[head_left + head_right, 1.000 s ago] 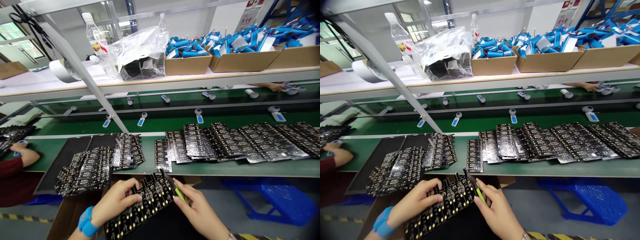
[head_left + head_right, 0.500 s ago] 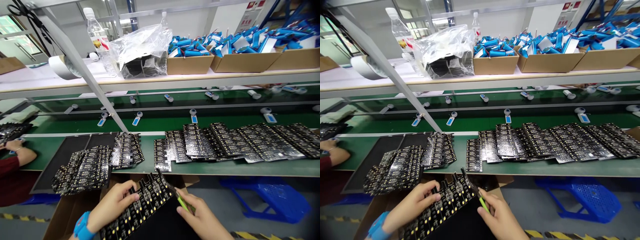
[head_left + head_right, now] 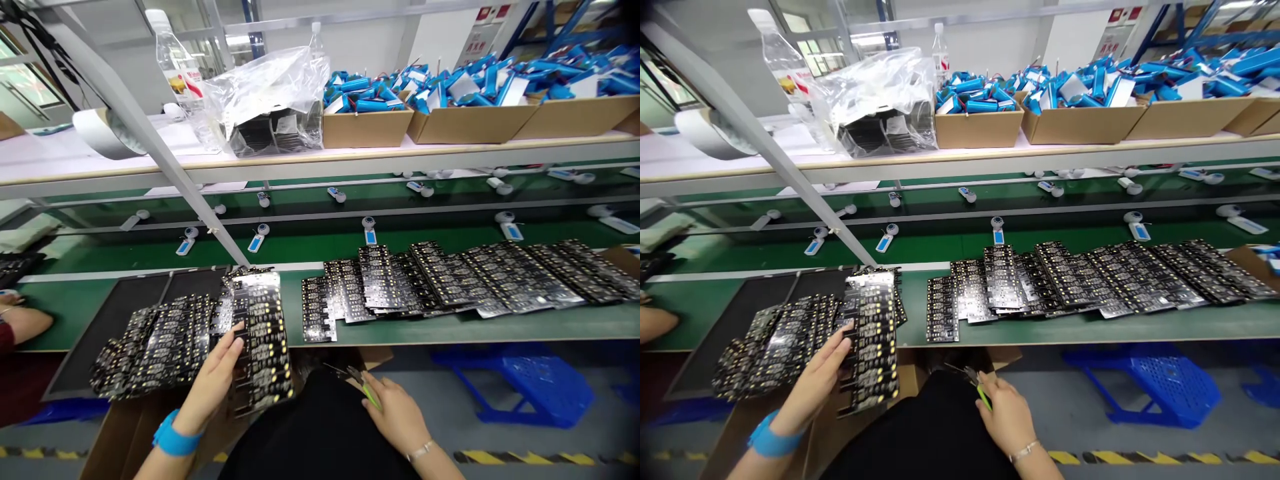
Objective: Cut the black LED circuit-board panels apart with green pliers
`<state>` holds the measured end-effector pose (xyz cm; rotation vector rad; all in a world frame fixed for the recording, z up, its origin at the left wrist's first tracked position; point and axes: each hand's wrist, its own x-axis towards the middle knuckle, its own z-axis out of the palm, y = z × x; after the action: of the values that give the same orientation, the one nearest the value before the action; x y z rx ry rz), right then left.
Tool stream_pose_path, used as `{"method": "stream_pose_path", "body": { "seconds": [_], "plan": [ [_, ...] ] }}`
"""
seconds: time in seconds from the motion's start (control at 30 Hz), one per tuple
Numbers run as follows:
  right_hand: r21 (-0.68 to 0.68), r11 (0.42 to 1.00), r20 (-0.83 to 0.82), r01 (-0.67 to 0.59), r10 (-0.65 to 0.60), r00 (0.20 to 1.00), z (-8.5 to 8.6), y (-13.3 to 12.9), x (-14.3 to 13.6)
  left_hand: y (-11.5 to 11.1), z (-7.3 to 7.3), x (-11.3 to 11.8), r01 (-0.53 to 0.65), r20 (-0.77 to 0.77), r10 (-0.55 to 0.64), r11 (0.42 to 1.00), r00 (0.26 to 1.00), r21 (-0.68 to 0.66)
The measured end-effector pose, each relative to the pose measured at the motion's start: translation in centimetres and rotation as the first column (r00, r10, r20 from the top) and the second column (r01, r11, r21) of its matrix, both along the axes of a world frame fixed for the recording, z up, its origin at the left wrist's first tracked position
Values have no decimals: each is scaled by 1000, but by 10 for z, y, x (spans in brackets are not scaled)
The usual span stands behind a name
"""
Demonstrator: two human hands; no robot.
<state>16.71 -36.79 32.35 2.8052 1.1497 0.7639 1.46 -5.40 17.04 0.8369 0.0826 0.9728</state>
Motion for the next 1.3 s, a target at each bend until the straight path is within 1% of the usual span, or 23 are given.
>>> {"method": "stream_pose_path", "body": {
  "seconds": [0.03,0.1,0.17,0.23,0.3,0.37,0.43,0.47,0.6,0.73,0.83,0.93,1.03,1.07,1.1,1.13,1.2,1.23,1.27,1.3],
  "plan": [
    [44,999,-37,-9,10,999,-1,0,4,-2,4,2,47,48,-43,996,998,-78],
    [150,986,-124,-67,85,989,-3,4,2,-11,14,7,146,182,-112,972,977,-186],
    [270,952,-194,-143,199,961,-8,13,-9,-23,26,12,238,335,-153,944,929,-227],
    [371,908,-231,-195,293,928,-13,28,-27,-39,37,17,307,433,-178,918,884,-250],
    [446,861,-250,-243,380,891,-15,47,-45,-55,44,22,339,464,-179,896,867,-288],
    [532,794,-234,-293,471,850,-13,66,-59,-69,49,26,346,460,-175,882,870,-320],
    [584,746,-199,-321,515,833,-7,79,-66,-80,50,26,353,450,-184,876,874,-328],
    [592,736,-184,-329,521,834,-3,82,-67,-84,50,25,357,444,-190,874,876,-331],
    [575,742,-146,-343,506,850,10,83,-67,-92,50,19,375,421,-214,859,882,-349],
    [528,778,-98,-342,456,885,15,76,-70,-94,51,17,400,404,-239,833,883,-383],
    [527,778,-82,-341,446,891,17,73,-74,-94,50,19,414,402,-250,819,881,-398],
    [540,775,-136,-329,467,874,19,73,-75,-93,48,20,417,406,-247,811,880,-411],
    [534,779,-228,-330,508,830,18,72,-73,-91,46,20,421,416,-243,807,876,-415],
    [529,779,-230,-337,513,827,16,71,-73,-91,46,20,424,420,-244,806,874,-413],
    [515,786,-201,-342,499,843,14,71,-73,-91,45,20,427,424,-245,806,872,-411],
    [491,805,-147,-333,453,879,11,70,-74,-92,45,20,430,427,-249,805,869,-407],
    [412,872,31,-263,274,961,6,70,-77,-95,45,22,436,427,-256,804,867,-405],
    [378,900,115,-218,188,975,4,70,-78,-97,45,22,439,424,-260,802,867,-405],
    [359,914,163,-190,139,977,3,70,-79,-98,44,23,441,422,-263,800,868,-407],
    [356,916,166,-185,133,977,3,69,-80,-100,44,23,442,422,-264,799,867,-409]
  ]
}}
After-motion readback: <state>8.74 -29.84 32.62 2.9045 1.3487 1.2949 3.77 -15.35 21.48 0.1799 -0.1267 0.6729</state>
